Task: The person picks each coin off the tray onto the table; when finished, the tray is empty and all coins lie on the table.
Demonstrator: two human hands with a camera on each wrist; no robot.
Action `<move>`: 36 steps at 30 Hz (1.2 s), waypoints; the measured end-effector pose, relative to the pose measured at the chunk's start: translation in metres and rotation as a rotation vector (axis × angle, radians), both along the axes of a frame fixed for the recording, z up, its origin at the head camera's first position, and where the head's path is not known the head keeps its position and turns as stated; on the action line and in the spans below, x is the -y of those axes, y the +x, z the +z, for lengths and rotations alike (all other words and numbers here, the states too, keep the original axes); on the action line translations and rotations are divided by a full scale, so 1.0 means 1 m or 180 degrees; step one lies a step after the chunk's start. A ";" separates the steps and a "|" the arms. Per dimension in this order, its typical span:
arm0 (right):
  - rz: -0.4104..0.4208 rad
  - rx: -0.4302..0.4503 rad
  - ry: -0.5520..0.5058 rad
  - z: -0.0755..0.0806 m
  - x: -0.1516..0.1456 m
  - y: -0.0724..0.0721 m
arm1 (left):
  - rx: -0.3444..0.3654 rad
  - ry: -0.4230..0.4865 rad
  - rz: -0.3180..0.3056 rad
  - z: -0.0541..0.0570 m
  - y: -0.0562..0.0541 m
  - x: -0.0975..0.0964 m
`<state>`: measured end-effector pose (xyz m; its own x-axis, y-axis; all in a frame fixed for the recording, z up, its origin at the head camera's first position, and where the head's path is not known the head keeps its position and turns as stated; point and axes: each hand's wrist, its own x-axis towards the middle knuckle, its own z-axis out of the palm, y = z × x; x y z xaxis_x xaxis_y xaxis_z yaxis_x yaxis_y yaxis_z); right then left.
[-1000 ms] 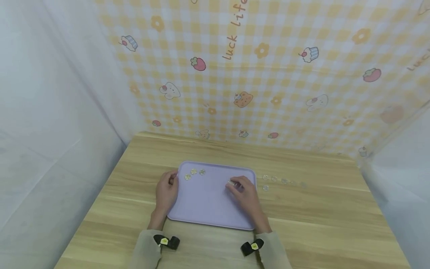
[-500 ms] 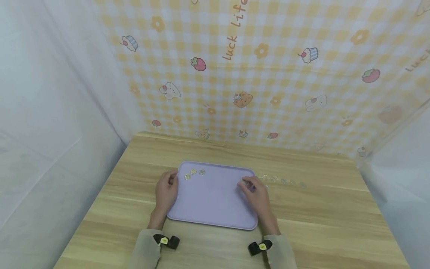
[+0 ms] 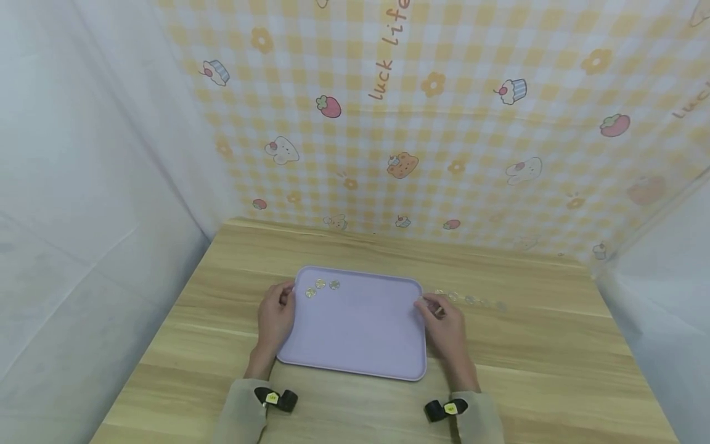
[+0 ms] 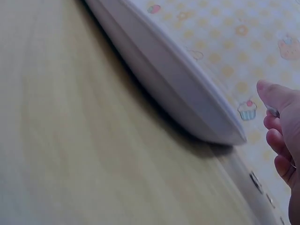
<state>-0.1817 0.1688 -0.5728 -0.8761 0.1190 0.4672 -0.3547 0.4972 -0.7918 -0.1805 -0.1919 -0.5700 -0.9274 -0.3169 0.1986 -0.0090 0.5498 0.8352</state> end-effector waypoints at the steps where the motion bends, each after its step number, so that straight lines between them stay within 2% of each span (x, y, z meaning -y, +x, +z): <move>1: -0.0030 0.0010 -0.0027 0.000 -0.002 0.000 | -0.0006 -0.0001 0.0002 0.000 0.000 0.000; 7: -0.0258 0.0188 -0.0214 -0.001 -0.013 0.002 | -0.0003 -0.0001 -0.0009 0.001 0.000 0.001; 13: -0.0375 0.0128 -0.0251 -0.004 -0.022 0.002 | 0.0007 0.0014 -0.0020 0.001 0.000 0.001; 17: -0.0529 0.0086 -0.0207 -0.008 -0.029 0.001 | 0.0010 0.0007 -0.0038 0.000 -0.001 0.002; 24: -0.0799 0.0449 -0.0064 -0.006 -0.046 0.006 | -0.0001 0.0018 -0.0022 -0.002 -0.002 0.002; 27: -0.0886 0.0481 0.0010 -0.005 -0.052 0.010 | -0.0001 0.0020 -0.0030 -0.003 -0.002 0.001; 31: -0.0873 0.0434 0.0149 -0.003 -0.057 0.011 | 0.0008 0.0034 -0.0029 -0.002 -0.002 0.001; 36: -0.0853 0.0642 0.0304 -0.002 -0.058 0.011 | 0.0032 0.0042 -0.0034 0.000 0.000 0.002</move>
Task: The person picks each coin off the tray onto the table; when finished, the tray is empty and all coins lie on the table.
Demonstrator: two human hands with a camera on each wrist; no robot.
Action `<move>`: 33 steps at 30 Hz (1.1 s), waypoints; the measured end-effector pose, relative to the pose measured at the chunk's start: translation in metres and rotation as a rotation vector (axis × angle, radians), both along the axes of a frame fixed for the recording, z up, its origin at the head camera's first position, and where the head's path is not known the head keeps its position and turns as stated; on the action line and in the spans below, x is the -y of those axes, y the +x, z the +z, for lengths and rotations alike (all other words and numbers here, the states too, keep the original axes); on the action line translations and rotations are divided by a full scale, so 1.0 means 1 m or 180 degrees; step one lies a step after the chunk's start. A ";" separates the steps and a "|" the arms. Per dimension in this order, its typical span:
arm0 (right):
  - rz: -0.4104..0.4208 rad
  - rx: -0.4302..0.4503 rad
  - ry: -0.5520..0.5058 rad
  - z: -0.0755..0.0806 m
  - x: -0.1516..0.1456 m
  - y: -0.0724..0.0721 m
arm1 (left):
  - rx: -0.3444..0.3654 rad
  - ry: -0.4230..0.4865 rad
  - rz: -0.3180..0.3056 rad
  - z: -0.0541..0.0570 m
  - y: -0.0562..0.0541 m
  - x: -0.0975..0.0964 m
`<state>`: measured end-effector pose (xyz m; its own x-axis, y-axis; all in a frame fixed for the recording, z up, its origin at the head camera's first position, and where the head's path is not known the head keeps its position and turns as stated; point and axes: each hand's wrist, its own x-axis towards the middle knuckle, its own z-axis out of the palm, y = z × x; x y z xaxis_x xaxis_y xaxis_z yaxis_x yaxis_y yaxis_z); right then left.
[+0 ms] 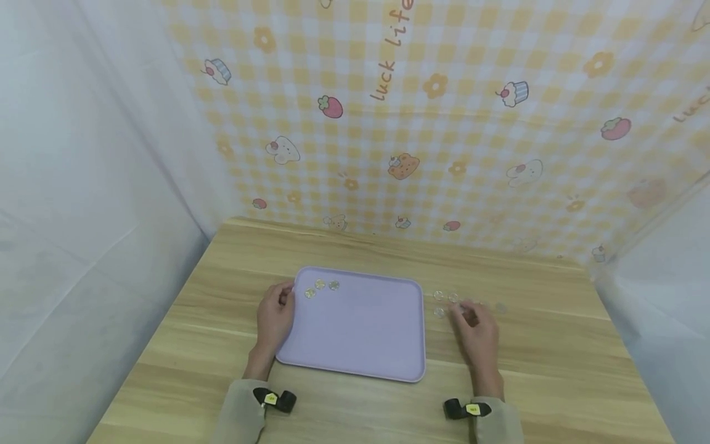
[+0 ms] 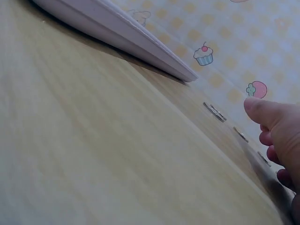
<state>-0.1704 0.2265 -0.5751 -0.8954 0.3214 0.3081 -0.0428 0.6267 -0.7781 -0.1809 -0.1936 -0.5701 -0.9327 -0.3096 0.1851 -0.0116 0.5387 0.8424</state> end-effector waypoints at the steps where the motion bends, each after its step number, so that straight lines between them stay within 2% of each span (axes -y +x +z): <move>1: 0.0002 0.0059 0.0011 0.000 0.000 0.000 | 0.0002 -0.0005 -0.0001 0.000 0.000 0.000; 5: 0.0034 0.0212 0.0041 0.000 0.000 0.001 | -0.0019 -0.0001 -0.0004 -0.001 0.000 0.001; 13: 0.0120 0.0174 0.0194 -0.004 -0.002 0.001 | -0.0001 -0.0014 0.0003 -0.004 0.000 0.000; 26: 0.0196 0.0410 0.0335 -0.002 -0.004 0.000 | 0.0020 0.0007 0.0007 -0.002 -0.001 -0.001; 33: 0.0242 0.0337 0.0401 -0.003 -0.005 -0.001 | -0.0010 0.0021 0.0011 -0.003 -0.001 -0.001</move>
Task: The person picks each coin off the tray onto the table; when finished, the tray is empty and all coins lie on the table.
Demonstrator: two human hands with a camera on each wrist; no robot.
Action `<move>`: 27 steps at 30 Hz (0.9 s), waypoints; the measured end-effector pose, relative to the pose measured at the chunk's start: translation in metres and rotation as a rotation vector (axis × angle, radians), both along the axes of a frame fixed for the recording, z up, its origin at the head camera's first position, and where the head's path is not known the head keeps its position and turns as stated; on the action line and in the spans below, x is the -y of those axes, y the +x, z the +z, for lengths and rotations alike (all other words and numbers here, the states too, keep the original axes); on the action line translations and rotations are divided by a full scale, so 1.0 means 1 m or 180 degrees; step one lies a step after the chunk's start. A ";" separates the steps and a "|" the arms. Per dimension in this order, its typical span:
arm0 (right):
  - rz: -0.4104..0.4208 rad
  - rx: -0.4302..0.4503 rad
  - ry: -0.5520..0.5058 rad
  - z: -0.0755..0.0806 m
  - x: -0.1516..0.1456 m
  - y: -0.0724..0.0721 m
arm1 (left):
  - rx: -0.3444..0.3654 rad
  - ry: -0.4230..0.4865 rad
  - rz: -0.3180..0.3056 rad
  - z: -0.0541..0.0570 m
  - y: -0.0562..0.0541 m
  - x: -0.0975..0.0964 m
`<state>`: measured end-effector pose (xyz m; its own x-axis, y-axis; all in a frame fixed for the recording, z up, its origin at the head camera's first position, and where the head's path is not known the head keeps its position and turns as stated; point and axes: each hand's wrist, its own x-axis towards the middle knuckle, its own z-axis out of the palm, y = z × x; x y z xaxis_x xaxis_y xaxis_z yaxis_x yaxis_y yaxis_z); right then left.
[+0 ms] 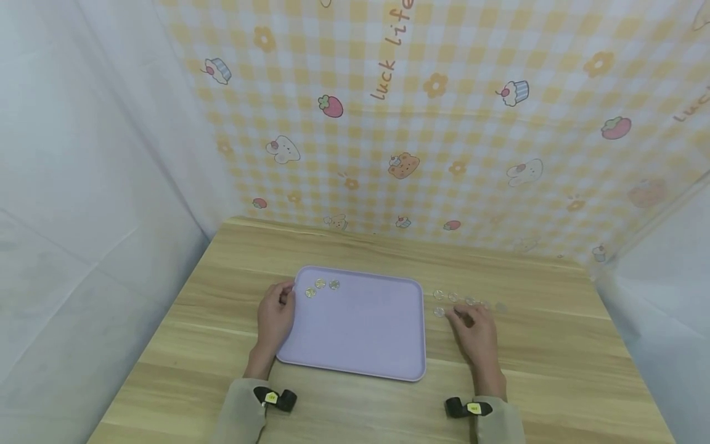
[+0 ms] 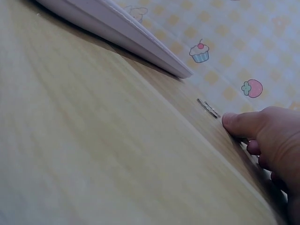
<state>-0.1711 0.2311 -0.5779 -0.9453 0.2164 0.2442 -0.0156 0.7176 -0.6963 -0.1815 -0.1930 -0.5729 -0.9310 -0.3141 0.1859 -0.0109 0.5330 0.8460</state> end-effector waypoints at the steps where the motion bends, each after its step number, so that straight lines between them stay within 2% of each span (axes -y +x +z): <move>1: 0.0017 -0.0019 0.0003 0.000 0.000 0.000 | -0.0002 0.0001 0.0000 0.000 0.000 0.000; 11: 0.0178 -0.0008 0.0086 0.002 0.000 0.001 | -0.0003 0.0006 -0.0027 0.002 0.001 0.001; 18: 0.0230 -0.0117 0.0074 0.001 -0.001 0.002 | -0.0007 0.0009 -0.0020 0.002 0.001 0.001; 27: 0.0149 -0.0116 -0.0170 -0.002 -0.002 0.001 | -0.0003 -0.0020 -0.0016 0.003 0.001 0.000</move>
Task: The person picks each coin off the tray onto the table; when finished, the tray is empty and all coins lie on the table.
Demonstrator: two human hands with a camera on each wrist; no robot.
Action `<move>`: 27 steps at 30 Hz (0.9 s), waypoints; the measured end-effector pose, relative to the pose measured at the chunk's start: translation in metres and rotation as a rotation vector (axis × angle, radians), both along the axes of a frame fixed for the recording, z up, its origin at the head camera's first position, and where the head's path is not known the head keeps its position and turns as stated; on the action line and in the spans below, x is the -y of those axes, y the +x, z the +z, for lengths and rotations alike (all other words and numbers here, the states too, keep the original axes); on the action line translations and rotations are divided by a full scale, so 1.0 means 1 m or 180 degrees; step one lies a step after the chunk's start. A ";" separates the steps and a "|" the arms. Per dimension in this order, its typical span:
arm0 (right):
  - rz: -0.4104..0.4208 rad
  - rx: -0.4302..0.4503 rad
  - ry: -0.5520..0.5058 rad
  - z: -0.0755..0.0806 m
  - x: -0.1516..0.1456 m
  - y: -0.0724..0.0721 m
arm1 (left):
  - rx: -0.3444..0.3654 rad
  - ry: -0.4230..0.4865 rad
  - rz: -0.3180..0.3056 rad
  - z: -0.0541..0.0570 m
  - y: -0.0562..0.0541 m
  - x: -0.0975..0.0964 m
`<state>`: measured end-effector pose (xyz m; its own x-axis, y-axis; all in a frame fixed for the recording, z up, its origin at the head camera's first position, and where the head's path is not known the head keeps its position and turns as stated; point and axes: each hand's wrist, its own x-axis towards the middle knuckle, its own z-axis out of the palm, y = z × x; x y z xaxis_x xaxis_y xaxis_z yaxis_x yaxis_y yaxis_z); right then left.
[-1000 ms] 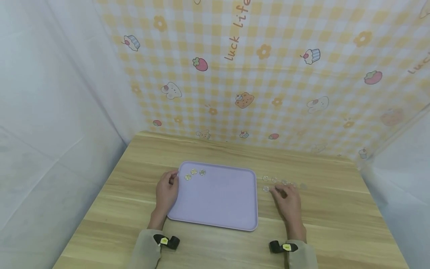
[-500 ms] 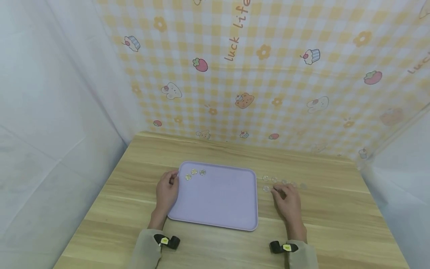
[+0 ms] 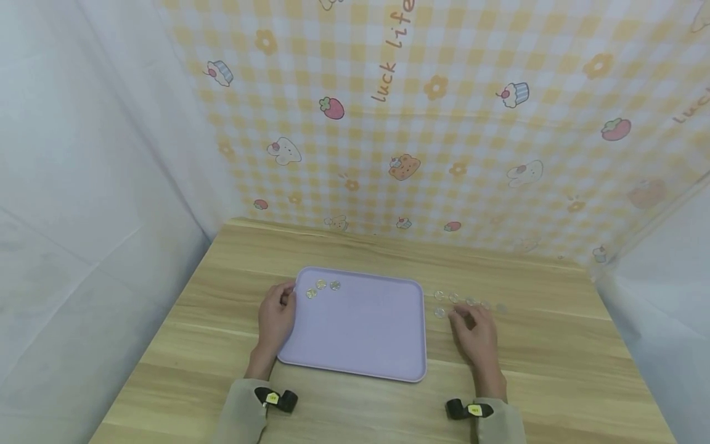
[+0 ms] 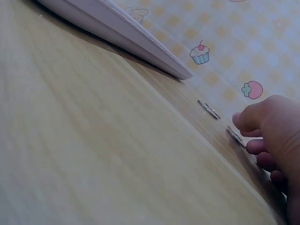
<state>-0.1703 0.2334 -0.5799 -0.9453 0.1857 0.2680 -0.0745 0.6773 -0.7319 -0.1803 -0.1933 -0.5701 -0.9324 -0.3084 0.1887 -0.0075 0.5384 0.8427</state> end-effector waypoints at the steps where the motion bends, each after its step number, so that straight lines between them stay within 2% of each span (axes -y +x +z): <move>1: -0.0029 0.0011 -0.0014 0.000 0.000 0.000 | -0.0002 -0.0003 -0.0002 0.000 0.000 0.000; 10: -0.0271 0.0121 -0.0170 0.002 0.001 0.002 | -0.0046 0.0035 -0.0015 -0.001 0.000 0.000; 17: -0.0369 -0.0076 -0.0345 0.006 0.002 0.003 | -0.0040 0.0074 -0.0051 0.000 0.000 -0.001; 27: -0.0520 -0.0233 -0.0575 0.007 0.003 0.005 | -0.0015 0.0065 -0.0002 0.000 0.001 0.000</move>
